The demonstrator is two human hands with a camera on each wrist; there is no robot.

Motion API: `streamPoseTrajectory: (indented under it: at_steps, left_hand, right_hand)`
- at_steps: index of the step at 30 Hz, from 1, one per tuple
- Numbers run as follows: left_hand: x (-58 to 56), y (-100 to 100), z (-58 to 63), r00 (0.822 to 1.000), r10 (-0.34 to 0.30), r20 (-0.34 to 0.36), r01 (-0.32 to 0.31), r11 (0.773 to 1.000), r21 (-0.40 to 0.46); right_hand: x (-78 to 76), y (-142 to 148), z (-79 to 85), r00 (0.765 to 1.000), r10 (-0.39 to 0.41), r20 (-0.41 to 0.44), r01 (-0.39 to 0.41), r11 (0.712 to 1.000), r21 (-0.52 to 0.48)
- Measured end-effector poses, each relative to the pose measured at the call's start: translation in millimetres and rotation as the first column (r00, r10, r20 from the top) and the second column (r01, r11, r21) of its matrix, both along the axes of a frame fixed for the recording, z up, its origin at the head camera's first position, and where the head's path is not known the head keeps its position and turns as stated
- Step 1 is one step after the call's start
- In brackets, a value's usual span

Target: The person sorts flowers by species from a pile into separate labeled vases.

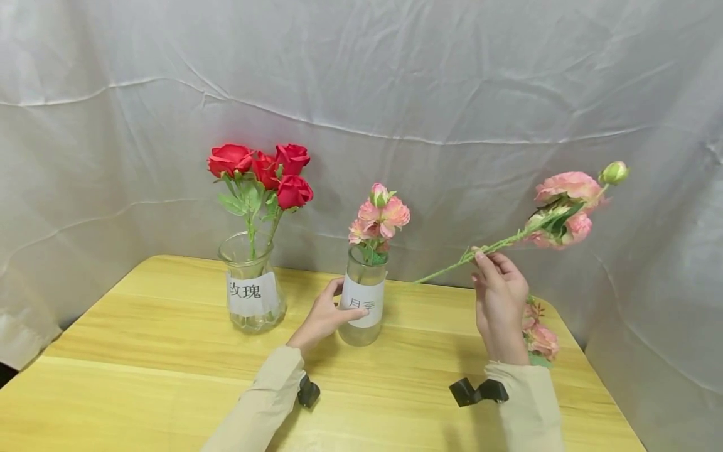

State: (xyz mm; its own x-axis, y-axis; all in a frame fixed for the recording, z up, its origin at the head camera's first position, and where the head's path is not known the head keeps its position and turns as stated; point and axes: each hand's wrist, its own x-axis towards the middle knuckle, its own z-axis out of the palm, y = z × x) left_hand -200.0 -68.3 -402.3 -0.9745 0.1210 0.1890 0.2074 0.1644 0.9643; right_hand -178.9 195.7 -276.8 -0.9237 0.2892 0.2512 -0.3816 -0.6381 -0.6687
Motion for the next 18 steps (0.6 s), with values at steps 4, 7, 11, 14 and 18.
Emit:
streamPoseTrajectory:
  at_steps: [4,7,11,14,18]
  left_hand:
    - [0.1,1,0.0,1.0,0.006,-0.001,-0.006,1.0,-0.004]
    - [0.5,1,0.1,1.0,0.007,-0.002,-0.007,1.0,0.001]
    - [0.8,1,0.0,1.0,0.002,-0.004,-0.002,1.0,0.011]
    - [1.0,1,-0.5,1.0,0.003,-0.004,-0.003,1.0,0.008]
    - [1.0,2,-0.3,1.0,0.007,-0.009,-0.007,1.0,0.006]
  right_hand:
    - [-1.1,-6,12.9,1.0,-0.009,-0.008,0.009,0.999,-0.041]
    - [-2.3,-13,21.4,0.999,-0.041,-0.008,0.04,0.997,-0.068]
    - [-6.2,-23,30.3,0.995,-0.086,-0.04,0.083,0.994,-0.073]
    - [-8.9,-28,34.0,0.992,-0.11,-0.065,0.107,0.993,-0.056]
    - [-10.4,-32,35.7,0.986,-0.15,-0.075,0.149,0.989,-0.02]
